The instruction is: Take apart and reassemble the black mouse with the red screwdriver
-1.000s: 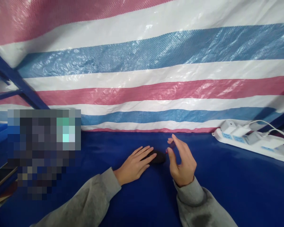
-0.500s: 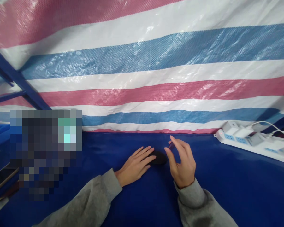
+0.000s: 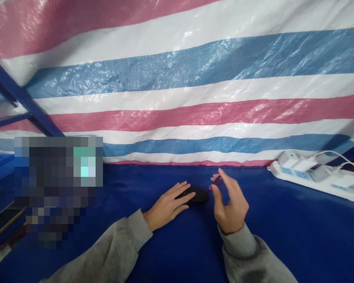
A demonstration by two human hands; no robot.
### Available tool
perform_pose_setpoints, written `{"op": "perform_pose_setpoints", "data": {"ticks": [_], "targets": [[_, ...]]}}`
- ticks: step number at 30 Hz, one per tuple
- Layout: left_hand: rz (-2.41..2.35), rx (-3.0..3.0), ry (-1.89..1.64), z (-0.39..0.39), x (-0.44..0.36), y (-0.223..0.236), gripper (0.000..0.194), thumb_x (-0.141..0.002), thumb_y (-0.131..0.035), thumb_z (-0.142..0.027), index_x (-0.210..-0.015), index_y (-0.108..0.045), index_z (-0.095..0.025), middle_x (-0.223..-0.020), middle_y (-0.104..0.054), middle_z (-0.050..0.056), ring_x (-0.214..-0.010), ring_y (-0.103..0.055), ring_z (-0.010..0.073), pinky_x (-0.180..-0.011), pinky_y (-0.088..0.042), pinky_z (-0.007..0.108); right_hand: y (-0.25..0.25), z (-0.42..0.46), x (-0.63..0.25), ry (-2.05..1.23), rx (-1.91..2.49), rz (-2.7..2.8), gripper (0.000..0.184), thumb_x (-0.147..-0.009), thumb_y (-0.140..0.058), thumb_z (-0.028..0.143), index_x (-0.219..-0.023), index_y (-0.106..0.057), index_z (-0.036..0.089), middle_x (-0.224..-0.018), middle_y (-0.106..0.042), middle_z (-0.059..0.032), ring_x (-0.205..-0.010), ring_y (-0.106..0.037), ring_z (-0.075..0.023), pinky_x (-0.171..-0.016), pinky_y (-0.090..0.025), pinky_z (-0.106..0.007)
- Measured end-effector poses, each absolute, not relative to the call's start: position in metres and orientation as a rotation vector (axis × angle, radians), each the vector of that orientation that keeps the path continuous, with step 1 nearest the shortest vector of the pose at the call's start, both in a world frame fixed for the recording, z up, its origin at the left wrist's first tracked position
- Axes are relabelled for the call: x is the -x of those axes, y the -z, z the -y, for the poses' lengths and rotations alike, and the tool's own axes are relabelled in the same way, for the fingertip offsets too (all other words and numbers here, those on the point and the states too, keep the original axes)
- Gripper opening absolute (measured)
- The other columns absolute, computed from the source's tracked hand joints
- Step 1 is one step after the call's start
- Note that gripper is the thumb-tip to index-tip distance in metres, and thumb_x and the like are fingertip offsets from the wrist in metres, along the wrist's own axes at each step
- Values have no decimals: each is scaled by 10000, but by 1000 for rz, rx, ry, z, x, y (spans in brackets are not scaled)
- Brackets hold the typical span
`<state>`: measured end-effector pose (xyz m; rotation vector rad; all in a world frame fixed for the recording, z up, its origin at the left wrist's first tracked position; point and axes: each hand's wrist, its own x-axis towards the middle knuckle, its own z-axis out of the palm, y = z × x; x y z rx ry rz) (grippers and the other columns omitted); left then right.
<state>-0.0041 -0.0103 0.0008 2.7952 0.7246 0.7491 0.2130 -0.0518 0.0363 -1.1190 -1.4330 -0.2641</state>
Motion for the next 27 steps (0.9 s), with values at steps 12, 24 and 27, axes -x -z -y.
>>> {"op": "perform_pose_setpoints", "data": {"ticks": [12, 24, 27], "targets": [[-731, -2816, -766, 10, 4, 0, 405, -1024, -497, -312, -1425, -501, -257, -1509, -469, 85, -1444, -382, 217, -1193, -359, 449, -34, 51, -214, 273, 1158, 1420, 506, -897, -618, 204, -1395, -535, 234, -1013, -722, -84, -879, -692, -220, -838, -570, -427], [-718, -2825, -769, 10, 5, 1, 399, -1025, -492, -305, -1421, -506, -260, -1507, -471, 86, -1434, -398, 223, -1187, -365, 462, -38, 52, -214, 241, 1181, 1459, 503, -924, -569, 180, -1417, -514, 259, -1072, -713, -88, -935, -688, -227, -881, -543, -444], [-720, -2838, -755, 10, 5, 1, 403, -1023, -497, -297, -1424, -501, -259, -1515, -461, 85, -1440, -388, 220, -1191, -359, 451, -37, 51, -213, 307, 1203, 1430, 494, -875, -659, 208, -1361, -575, 241, -1016, -715, -86, -907, -682, -229, -871, -545, -438]]}}
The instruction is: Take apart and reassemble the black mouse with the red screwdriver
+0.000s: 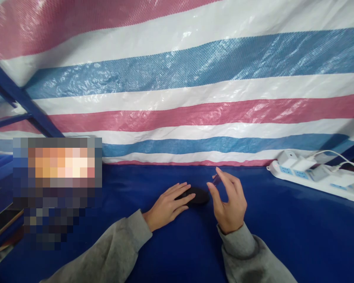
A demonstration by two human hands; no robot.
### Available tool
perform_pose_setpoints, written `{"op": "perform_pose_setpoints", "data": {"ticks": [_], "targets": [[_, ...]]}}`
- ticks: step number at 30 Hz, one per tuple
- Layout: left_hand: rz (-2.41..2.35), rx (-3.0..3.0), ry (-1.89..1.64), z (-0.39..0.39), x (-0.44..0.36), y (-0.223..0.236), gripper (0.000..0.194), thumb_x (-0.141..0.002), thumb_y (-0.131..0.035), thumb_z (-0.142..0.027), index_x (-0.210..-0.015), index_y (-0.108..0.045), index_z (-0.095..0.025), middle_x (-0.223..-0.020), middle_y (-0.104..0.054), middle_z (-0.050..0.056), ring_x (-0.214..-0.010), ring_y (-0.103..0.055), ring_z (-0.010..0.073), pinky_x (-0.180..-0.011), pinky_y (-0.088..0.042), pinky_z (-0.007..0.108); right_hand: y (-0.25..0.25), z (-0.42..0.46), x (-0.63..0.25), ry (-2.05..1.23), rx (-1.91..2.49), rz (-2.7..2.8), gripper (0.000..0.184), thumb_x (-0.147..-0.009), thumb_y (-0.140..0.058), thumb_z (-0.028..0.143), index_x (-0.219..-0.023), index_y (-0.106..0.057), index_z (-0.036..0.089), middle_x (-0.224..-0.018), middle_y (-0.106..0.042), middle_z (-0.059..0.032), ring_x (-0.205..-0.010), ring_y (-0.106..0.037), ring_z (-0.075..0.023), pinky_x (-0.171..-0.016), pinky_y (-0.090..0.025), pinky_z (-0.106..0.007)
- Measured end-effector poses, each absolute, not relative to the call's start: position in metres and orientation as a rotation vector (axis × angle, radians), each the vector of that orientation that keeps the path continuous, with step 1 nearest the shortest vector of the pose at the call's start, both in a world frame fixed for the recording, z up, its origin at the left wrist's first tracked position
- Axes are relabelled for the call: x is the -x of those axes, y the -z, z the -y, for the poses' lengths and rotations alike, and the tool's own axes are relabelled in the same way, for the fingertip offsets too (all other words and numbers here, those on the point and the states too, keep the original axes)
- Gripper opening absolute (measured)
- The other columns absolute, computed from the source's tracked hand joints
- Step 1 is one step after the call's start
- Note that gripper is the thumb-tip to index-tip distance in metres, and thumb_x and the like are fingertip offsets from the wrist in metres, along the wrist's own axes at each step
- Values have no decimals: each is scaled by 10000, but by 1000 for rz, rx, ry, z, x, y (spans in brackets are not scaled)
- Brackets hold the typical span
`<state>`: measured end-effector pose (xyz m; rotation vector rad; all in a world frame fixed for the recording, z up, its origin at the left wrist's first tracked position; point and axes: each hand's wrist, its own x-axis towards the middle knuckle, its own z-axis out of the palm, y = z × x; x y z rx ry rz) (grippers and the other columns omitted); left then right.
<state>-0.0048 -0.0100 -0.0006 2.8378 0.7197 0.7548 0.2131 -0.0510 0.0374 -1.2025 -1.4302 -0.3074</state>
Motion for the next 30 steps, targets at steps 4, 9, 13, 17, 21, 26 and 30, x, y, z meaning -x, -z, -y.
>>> {"op": "perform_pose_setpoints", "data": {"ticks": [4, 9, 13, 17, 21, 26, 30], "targets": [[-735, -2835, -763, 10, 5, -1, 399, -1024, -495, -303, -1420, -504, -262, -1506, -472, 86, -1432, -402, 224, -1181, -378, 453, -36, 51, -211, 279, 1164, 1403, 517, -884, -640, 178, -1387, -545, 249, -1037, -731, -77, -867, -703, -217, -859, -553, -432], [-719, -2841, -767, 10, 5, -1, 394, -1022, -500, -298, -1414, -510, -257, -1513, -463, 88, -1435, -398, 222, -1184, -373, 451, -38, 51, -212, 281, 1199, 1463, 490, -898, -631, 214, -1380, -552, 240, -1096, -720, -90, -973, -695, -236, -893, -553, -432], [-725, -2852, -767, 11, 5, -2, 394, -1019, -505, -299, -1408, -518, -238, -1503, -475, 95, -1433, -400, 217, -1190, -366, 434, -39, 51, -211, 372, 1182, 1398, 438, -846, -703, 217, -1278, -635, 233, -1038, -720, -93, -915, -691, -228, -833, -573, -400], [-744, -2865, -762, 12, 4, -2, 393, -1020, -505, -295, -1409, -515, -241, -1495, -485, 95, -1430, -406, 218, -1187, -370, 440, -37, 51, -211, 250, 1176, 1464, 458, -917, -597, 212, -1373, -547, 223, -1072, -733, -97, -935, -703, -229, -885, -559, -439], [-743, -2858, -771, 12, 4, -2, 387, -1023, -498, -299, -1406, -516, -248, -1495, -485, 92, -1427, -410, 217, -1184, -374, 446, -40, 51, -211, 344, 1224, 1445, 431, -894, -644, 238, -1322, -595, 230, -1069, -713, -89, -959, -686, -224, -865, -557, -394], [-742, -2859, -770, 11, 4, -1, 391, -1020, -505, -302, -1404, -523, -232, -1488, -493, 102, -1427, -410, 219, -1188, -367, 434, -45, 54, -211, 435, 1185, 1405, 385, -874, -655, 167, -1253, -652, 236, -1042, -706, -87, -941, -684, -216, -849, -548, -368], [-741, -2868, -763, 11, 4, -1, 398, -1011, -526, -292, -1405, -522, -234, -1490, -491, 96, -1430, -406, 217, -1194, -357, 433, -42, 54, -212, 367, 1167, 1449, 407, -896, -615, 159, -1298, -618, 218, -1071, -710, -104, -966, -684, -233, -874, -543, -407]]}}
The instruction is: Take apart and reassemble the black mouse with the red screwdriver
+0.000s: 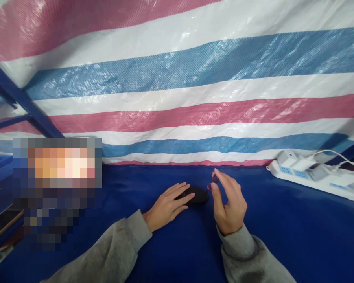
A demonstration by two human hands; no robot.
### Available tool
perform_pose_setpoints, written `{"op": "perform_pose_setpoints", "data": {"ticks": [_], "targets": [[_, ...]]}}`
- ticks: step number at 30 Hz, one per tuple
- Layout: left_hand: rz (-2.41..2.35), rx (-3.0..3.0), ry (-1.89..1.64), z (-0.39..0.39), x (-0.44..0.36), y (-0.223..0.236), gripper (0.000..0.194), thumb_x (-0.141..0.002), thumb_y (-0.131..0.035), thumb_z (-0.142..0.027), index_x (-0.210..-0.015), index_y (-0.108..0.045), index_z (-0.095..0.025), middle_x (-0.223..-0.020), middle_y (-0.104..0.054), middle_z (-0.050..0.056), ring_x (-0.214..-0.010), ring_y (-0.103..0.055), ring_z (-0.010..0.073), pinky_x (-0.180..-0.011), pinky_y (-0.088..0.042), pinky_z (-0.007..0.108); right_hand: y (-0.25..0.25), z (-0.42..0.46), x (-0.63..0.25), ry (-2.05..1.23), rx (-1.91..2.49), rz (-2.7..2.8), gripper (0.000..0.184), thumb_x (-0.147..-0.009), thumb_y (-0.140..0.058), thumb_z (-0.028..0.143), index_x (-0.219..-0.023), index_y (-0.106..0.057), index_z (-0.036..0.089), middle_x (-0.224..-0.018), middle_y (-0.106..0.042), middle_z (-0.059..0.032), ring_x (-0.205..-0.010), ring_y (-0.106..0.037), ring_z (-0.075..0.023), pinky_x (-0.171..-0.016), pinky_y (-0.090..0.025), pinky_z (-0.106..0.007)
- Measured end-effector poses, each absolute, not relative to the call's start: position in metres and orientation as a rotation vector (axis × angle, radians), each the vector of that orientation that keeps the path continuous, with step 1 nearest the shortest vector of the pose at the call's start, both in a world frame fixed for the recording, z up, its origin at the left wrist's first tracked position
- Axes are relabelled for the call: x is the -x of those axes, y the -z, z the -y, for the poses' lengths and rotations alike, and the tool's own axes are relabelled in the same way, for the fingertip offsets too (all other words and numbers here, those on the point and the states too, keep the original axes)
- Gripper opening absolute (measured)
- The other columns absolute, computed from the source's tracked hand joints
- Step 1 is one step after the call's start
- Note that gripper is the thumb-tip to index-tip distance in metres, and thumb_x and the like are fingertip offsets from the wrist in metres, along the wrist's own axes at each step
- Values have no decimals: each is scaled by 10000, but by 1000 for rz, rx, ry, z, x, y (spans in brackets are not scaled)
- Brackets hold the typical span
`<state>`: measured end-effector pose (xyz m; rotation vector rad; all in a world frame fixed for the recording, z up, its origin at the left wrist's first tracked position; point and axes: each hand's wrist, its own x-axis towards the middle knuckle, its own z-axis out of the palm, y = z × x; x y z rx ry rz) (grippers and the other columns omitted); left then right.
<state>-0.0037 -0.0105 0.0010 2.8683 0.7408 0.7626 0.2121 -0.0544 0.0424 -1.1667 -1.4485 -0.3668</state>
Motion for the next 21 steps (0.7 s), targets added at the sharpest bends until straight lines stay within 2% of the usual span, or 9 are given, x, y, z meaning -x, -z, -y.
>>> {"op": "perform_pose_setpoints", "data": {"ticks": [4, 8, 13, 18, 21], "targets": [[-733, -2875, -773, 11, 3, -1, 397, -1009, -531, -288, -1400, -529, -222, -1487, -493, 104, -1427, -410, 218, -1194, -359, 424, -40, 52, -213, 448, 1204, 1368, 364, -846, -699, 188, -1208, -677, 217, -1024, -709, -93, -933, -679, -224, -838, -547, -373], [-742, -2874, -780, 11, 3, -1, 396, -1015, -518, -295, -1406, -520, -236, -1490, -491, 93, -1425, -414, 212, -1191, -368, 422, -40, 51, -212, 308, 1201, 1441, 432, -931, -561, 178, -1361, -564, 222, -1071, -721, -101, -954, -687, -223, -885, -534, -414], [-738, -2873, -779, 11, 4, -1, 404, -1008, -533, -289, -1408, -518, -235, -1498, -482, 93, -1427, -411, 216, -1190, -369, 425, -42, 52, -212, 337, 1205, 1406, 407, -865, -680, 234, -1269, -633, 221, -1027, -712, -91, -925, -677, -225, -857, -545, -398], [-738, -2856, -780, 11, 4, 0, 407, -1012, -523, -290, -1415, -510, -238, -1495, -484, 97, -1428, -408, 216, -1191, -365, 433, -38, 53, -211, 172, 1218, 1433, 449, -942, -547, 233, -1390, -528, 218, -1067, -714, -96, -902, -685, -218, -851, -547, -425], [-732, -2847, -786, 10, 4, 2, 410, -1019, -509, -301, -1425, -497, -255, -1498, -482, 89, -1431, -405, 217, -1187, -369, 445, -36, 51, -211, 224, 1232, 1398, 460, -903, -621, 268, -1355, -561, 211, -1024, -699, -92, -888, -668, -220, -845, -552, -422]]}}
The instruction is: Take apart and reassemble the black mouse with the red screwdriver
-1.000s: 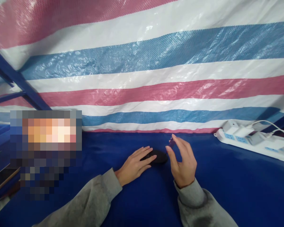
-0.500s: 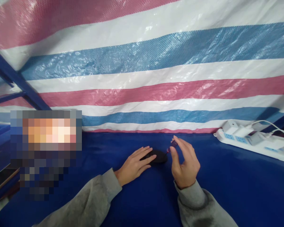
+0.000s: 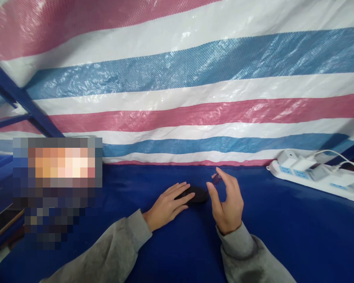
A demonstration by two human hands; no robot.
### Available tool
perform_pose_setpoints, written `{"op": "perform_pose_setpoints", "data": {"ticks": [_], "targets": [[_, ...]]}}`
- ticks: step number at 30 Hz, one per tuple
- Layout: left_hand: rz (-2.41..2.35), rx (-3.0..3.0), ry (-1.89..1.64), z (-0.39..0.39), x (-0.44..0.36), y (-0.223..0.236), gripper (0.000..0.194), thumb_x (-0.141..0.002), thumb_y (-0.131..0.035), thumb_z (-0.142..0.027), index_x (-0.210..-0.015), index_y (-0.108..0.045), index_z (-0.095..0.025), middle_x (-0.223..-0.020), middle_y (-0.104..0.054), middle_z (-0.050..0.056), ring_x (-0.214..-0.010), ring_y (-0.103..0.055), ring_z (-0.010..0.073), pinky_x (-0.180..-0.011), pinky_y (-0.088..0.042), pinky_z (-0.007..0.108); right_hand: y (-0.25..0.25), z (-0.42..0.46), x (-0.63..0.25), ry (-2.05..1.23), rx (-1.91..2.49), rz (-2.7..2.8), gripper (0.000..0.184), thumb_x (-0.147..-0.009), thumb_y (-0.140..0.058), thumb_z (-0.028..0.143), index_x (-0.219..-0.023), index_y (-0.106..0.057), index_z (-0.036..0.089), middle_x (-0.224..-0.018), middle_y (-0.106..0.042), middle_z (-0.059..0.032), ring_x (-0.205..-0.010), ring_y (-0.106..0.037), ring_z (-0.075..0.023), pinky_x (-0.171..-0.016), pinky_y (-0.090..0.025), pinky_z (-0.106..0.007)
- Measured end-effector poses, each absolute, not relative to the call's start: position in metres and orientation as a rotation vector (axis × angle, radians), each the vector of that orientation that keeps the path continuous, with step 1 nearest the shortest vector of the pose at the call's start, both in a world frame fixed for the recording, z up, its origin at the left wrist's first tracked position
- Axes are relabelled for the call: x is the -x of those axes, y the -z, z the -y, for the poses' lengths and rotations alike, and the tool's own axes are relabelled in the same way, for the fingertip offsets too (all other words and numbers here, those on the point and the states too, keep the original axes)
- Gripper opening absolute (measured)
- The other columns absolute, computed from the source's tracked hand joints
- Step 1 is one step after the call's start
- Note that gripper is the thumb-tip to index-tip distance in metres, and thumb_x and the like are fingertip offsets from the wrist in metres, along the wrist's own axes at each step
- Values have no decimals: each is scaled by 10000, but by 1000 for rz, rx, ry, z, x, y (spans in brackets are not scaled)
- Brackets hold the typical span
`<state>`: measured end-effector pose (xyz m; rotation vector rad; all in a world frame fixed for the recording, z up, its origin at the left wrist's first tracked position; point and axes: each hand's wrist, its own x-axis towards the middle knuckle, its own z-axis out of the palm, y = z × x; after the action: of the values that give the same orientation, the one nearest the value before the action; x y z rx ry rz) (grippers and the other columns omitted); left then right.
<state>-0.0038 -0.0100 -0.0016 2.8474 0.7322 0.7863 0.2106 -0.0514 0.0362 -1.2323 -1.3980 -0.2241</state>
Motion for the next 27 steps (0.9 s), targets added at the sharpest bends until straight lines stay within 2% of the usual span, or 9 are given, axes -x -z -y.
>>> {"op": "perform_pose_setpoints", "data": {"ticks": [2, 7, 12, 18, 24, 27], "targets": [[-735, -2851, -782, 10, 4, 2, 413, -1019, -508, -303, -1429, -492, -256, -1500, -479, 91, -1431, -403, 222, -1186, -371, 450, -36, 51, -211, 293, 1226, 1379, 460, -877, -660, 255, -1330, -586, 215, -987, -701, -82, -866, -668, -213, -856, -548, -412], [-738, -2859, -786, 10, 3, 0, 410, -1020, -506, -303, -1426, -495, -250, -1501, -477, 95, -1427, -411, 228, -1179, -382, 454, -37, 51, -211, 172, 1275, 1470, 493, -957, -525, 260, -1444, -466, 210, -1102, -720, -99, -971, -688, -223, -879, -548, -405], [-742, -2860, -788, 11, 4, -1, 402, -1019, -506, -297, -1418, -505, -248, -1497, -482, 98, -1418, -425, 225, -1176, -387, 451, -40, 50, -212, 298, 1218, 1471, 447, -888, -648, 280, -1325, -577, 221, -992, -699, -82, -902, -666, -219, -856, -550, -410], [-737, -2852, -785, 10, 4, 1, 407, -1014, -519, -294, -1417, -510, -235, -1496, -483, 102, -1427, -410, 219, -1189, -367, 438, -44, 51, -212, 343, 1212, 1507, 498, -927, -567, 180, -1418, -506, 234, -1072, -672, -107, -969, -654, -215, -883, -539, -403], [-742, -2858, -785, 10, 3, 0, 406, -1022, -500, -304, -1425, -494, -252, -1499, -479, 96, -1425, -413, 223, -1175, -386, 452, -45, 52, -212, 429, 1228, 1431, 438, -870, -668, 203, -1304, -619, 238, -1040, -665, -84, -925, -660, -201, -858, -544, -360], [-746, -2864, -775, 10, 4, 0, 410, -1017, -512, -301, -1423, -497, -245, -1500, -478, 98, -1424, -414, 225, -1180, -379, 448, -46, 52, -212, 371, 1188, 1457, 471, -910, -598, 180, -1374, -558, 248, -1064, -692, -90, -971, -665, -216, -877, -544, -387]]}}
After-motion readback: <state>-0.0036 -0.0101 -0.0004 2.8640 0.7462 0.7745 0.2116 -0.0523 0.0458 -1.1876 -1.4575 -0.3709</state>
